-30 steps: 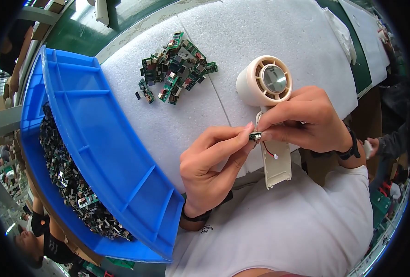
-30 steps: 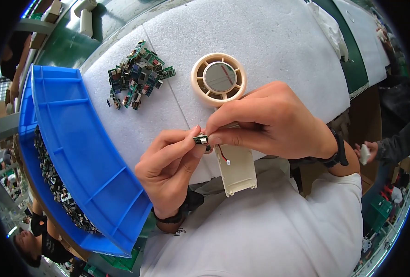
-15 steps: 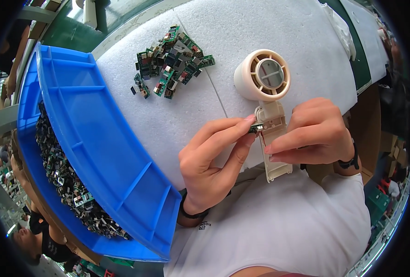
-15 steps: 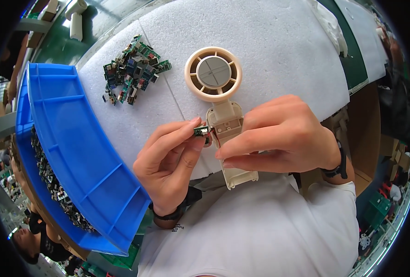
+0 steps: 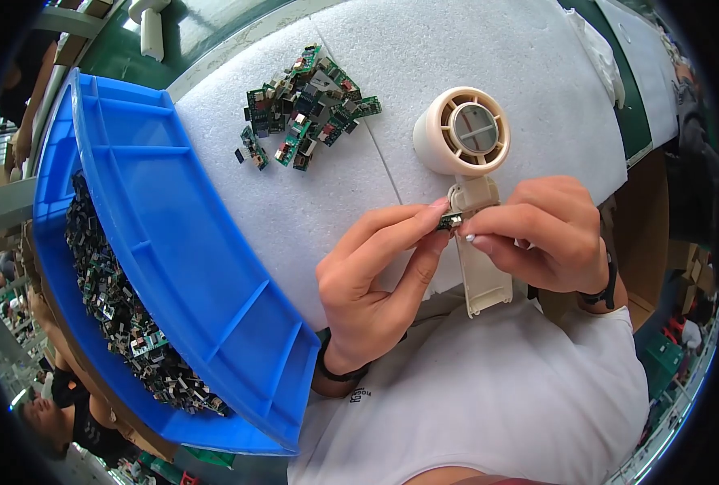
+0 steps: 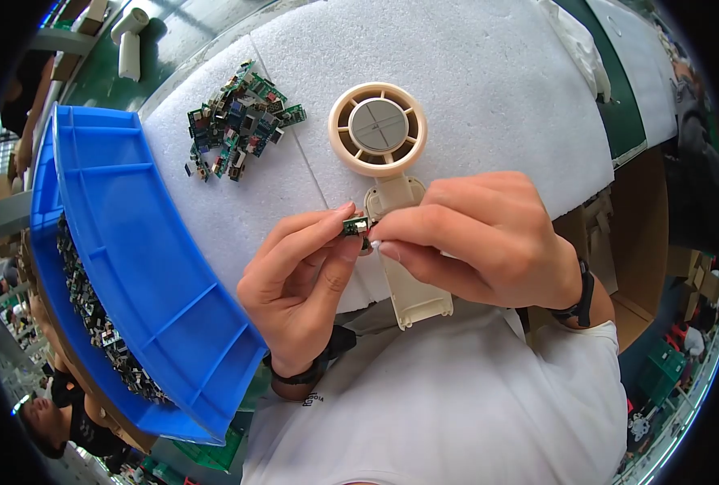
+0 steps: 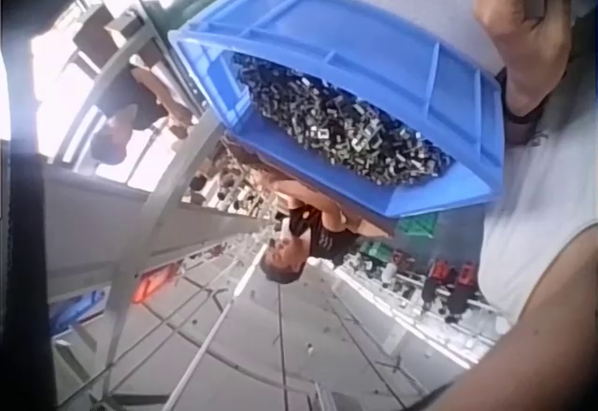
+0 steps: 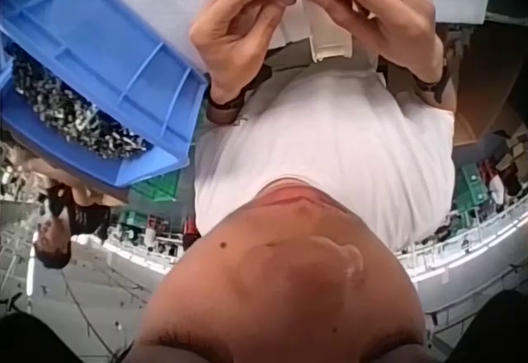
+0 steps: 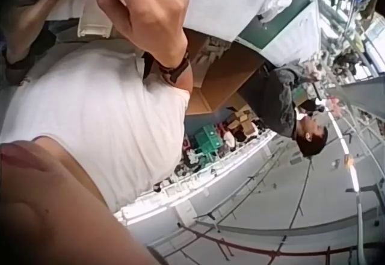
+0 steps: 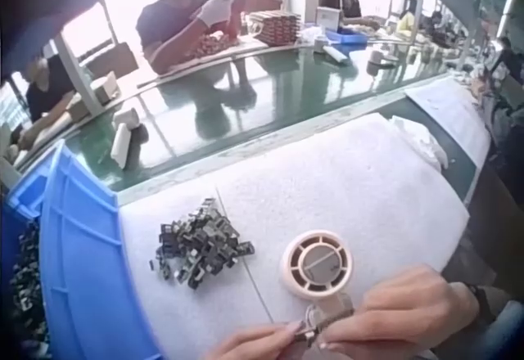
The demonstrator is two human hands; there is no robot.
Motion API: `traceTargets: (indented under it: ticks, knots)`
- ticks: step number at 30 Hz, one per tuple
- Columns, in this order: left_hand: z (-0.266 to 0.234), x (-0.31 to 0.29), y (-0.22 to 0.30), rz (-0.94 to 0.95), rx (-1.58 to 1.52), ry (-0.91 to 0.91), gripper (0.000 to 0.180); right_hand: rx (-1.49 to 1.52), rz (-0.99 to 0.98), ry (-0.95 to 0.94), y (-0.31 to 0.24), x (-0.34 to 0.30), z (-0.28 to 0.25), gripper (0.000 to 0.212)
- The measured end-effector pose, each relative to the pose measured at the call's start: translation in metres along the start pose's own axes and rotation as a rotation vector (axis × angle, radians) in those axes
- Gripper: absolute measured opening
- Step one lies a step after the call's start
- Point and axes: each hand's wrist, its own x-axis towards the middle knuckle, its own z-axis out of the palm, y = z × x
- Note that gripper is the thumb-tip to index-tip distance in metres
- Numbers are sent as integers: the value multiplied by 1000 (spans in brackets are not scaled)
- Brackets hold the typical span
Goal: Assembling small electronic components into a circular plastic housing on a factory production line.
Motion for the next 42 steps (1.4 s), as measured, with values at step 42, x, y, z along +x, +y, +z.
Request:
traceTargets:
  ticks: [42]
  knots:
    - [34, -7, -6, 452, 776, 355, 44, 76, 350, 346, -34, 4, 42, 17]
